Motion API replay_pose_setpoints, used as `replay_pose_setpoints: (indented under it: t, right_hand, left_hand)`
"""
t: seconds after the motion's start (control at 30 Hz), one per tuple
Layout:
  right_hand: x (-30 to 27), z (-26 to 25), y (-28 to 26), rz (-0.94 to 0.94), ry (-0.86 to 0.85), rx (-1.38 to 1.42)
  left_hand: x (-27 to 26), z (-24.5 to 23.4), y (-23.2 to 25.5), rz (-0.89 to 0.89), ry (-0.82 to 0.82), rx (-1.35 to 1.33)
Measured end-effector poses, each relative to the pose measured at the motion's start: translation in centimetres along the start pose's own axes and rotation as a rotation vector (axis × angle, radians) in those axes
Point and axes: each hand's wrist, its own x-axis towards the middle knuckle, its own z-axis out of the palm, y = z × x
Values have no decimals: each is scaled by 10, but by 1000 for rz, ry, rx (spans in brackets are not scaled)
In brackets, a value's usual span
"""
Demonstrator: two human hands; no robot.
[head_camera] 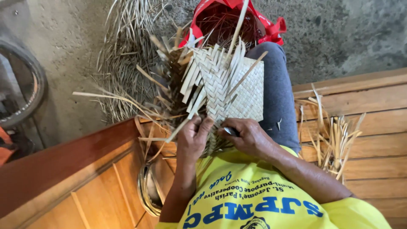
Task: Weaving dried plant strips into a mat and trimming edges with a knife
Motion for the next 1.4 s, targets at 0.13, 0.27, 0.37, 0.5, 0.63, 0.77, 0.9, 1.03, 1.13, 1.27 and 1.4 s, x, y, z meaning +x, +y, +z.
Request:
replay_pose_setpoints:
  t: [0.13,0.27,0.37,0.5,0.63,0.77,0.9,1.03,1.13,1.27,1.4]
  right_hand:
    - [2,2,8,-22,-46,6]
    - [0,5,14,-41,-61,21]
    - [0,7,12,-65,-64,20]
    - [-1,4,19,-89,-106,37]
    - [-4,1,20,-99,-92,43]
    - [-10,-6,12,-139,-98,20]
    - [-16,-15,-11,-168,-100,49]
    - [-16,-20,-30,-158,-72,119]
    - [-10,-25,-44,-157,-68,149]
    - [-2,-25,-47,-235,-81,136]
    - [-9,-24,-50,-164,-83,208]
  left_hand:
    - [-1,10,14,-5,120,75]
    - [-3,19,31,-125,198,-50]
    - [-4,25,45,-140,226,-79]
    - [-4,28,35,-154,256,-135]
    - [-4,23,50,-151,175,-120]
    - [-3,3,40,-78,33,-102]
    - [-14,-1,46,-107,72,-84]
    - [-14,-1,14,-62,41,16]
    - [-13,-2,6,-37,-98,51]
    - [-15,1,13,-350,-132,456]
    - [-13,6,4,-57,-45,386]
